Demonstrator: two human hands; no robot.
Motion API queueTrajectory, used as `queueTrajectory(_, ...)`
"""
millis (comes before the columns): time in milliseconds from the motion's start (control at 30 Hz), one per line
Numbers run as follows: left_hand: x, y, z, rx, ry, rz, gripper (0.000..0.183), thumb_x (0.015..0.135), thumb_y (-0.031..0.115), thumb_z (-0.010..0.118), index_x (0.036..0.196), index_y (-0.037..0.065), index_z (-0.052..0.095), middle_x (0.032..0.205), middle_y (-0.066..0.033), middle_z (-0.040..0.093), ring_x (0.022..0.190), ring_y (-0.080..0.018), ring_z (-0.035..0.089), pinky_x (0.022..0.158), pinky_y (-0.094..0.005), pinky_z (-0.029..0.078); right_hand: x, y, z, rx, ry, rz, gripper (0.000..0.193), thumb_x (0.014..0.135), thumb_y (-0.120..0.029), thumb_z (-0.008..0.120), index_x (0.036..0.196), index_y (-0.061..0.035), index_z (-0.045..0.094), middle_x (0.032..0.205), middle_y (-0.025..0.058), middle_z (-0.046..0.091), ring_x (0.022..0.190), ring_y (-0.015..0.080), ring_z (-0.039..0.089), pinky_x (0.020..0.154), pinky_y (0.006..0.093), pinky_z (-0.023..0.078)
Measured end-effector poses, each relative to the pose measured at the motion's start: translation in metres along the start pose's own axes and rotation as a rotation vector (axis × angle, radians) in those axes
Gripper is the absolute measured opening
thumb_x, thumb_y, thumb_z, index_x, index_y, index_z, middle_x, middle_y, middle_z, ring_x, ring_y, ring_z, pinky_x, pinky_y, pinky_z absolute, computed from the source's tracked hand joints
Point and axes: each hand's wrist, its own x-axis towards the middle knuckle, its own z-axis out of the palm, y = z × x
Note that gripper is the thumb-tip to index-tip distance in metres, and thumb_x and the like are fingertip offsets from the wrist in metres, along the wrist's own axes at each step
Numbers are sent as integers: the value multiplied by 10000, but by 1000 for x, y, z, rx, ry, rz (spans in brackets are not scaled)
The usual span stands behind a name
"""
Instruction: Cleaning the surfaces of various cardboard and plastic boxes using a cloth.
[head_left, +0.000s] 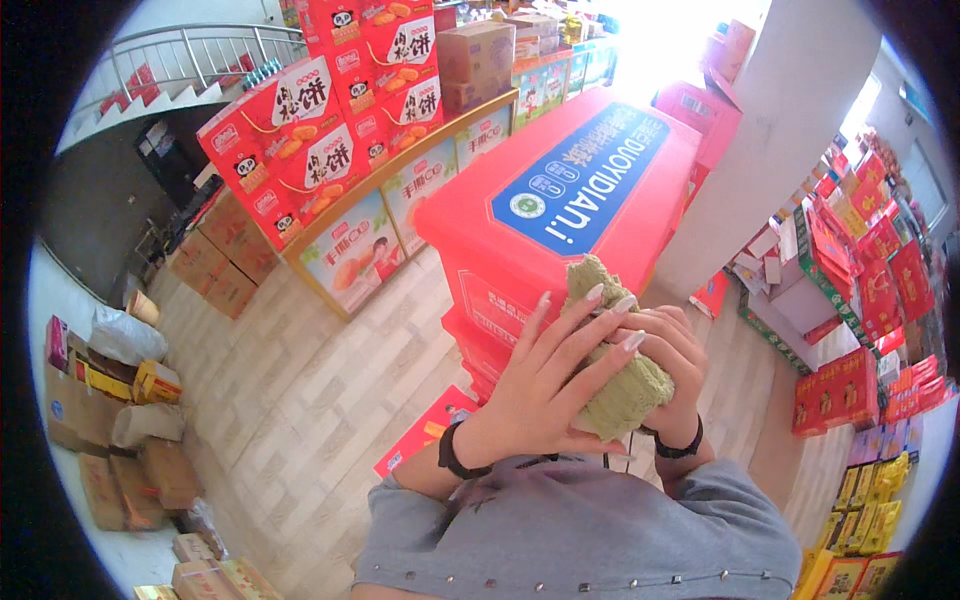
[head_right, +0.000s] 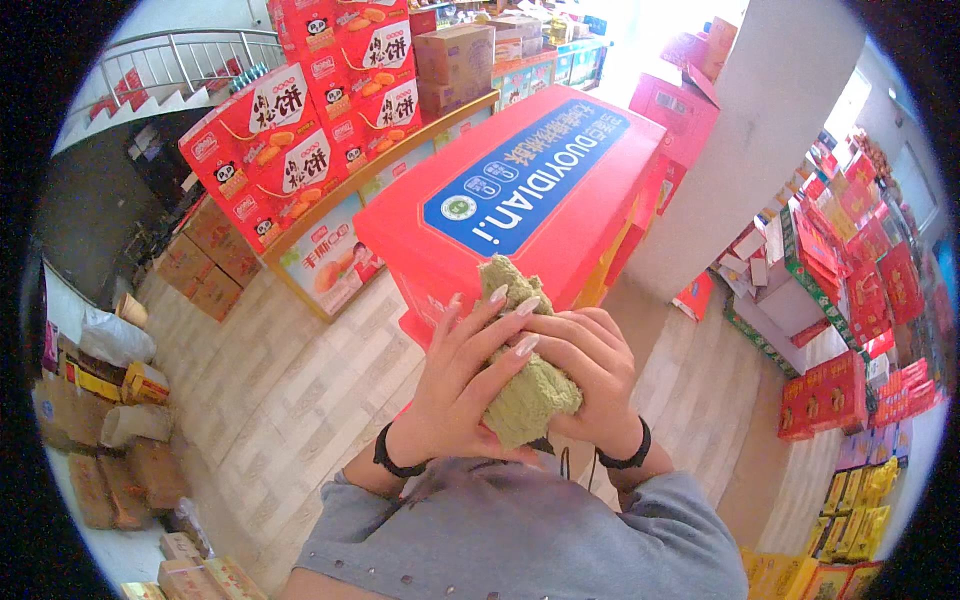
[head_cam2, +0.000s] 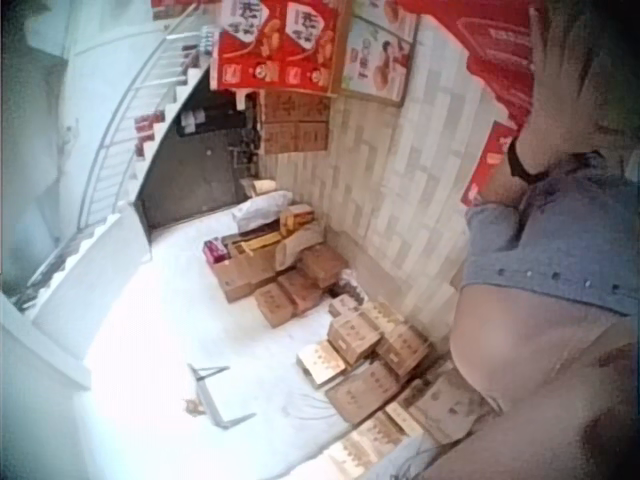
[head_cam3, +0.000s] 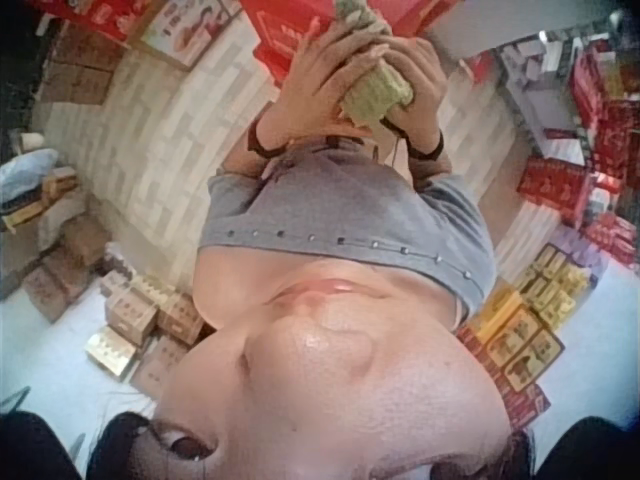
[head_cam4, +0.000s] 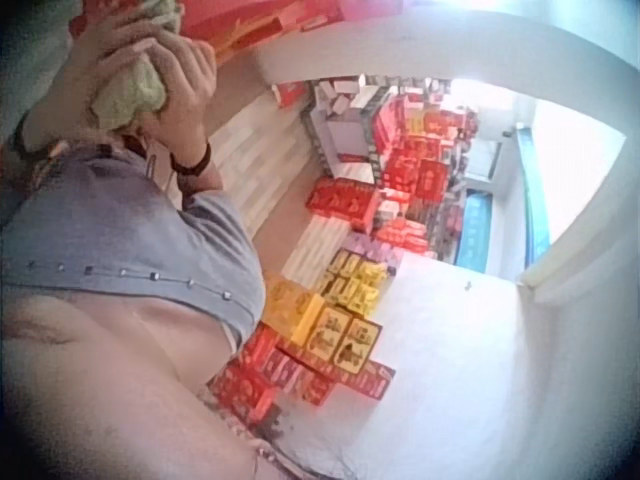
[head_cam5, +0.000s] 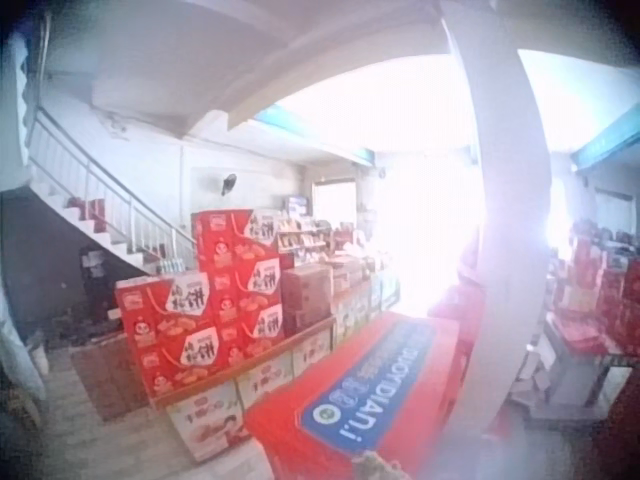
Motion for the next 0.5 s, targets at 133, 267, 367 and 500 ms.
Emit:
queueTrajectory(133,-2,16,-6,224,118,-65,494,758,306,620,1223,168,522,1300,-118,461,1182,-292,465,1019,-573,166,3,-9,-4,-42,-35,-55,359,690,-237,677,972,-23,620,1058,141,613,905,279,615,790,378,466)
queueTrajectory(267,-5,23,-18,484,276,168,304,765,217,591,1065,231,631,1178,-29,578,1126,-213,513,1036,-534,164,4,-10,-4,-38,41,-171,479,707,-320,674,1087,-37,604,1337,164,414,1166,386,465,963,483,374)
queueTrajectory(367,-2,13,-19,694,382,115,237,759,201,601,990,189,656,1057,-33,633,1070,-201,553,1038,-478,229,15,-22,-2,-444,-63,86,452,686,-153,610,1127,-55,595,1365,143,391,1309,380,275,1063,517,177)
queueTrajectory(500,13,-8,-20,421,179,46,288,766,123,535,1038,90,624,1091,-100,609,1014,-242,586,986,-445,331,14,-16,-4,-484,-105,162,516,637,-104,581,1150,-43,567,1341,135,419,1295,344,322,1055,496,225)
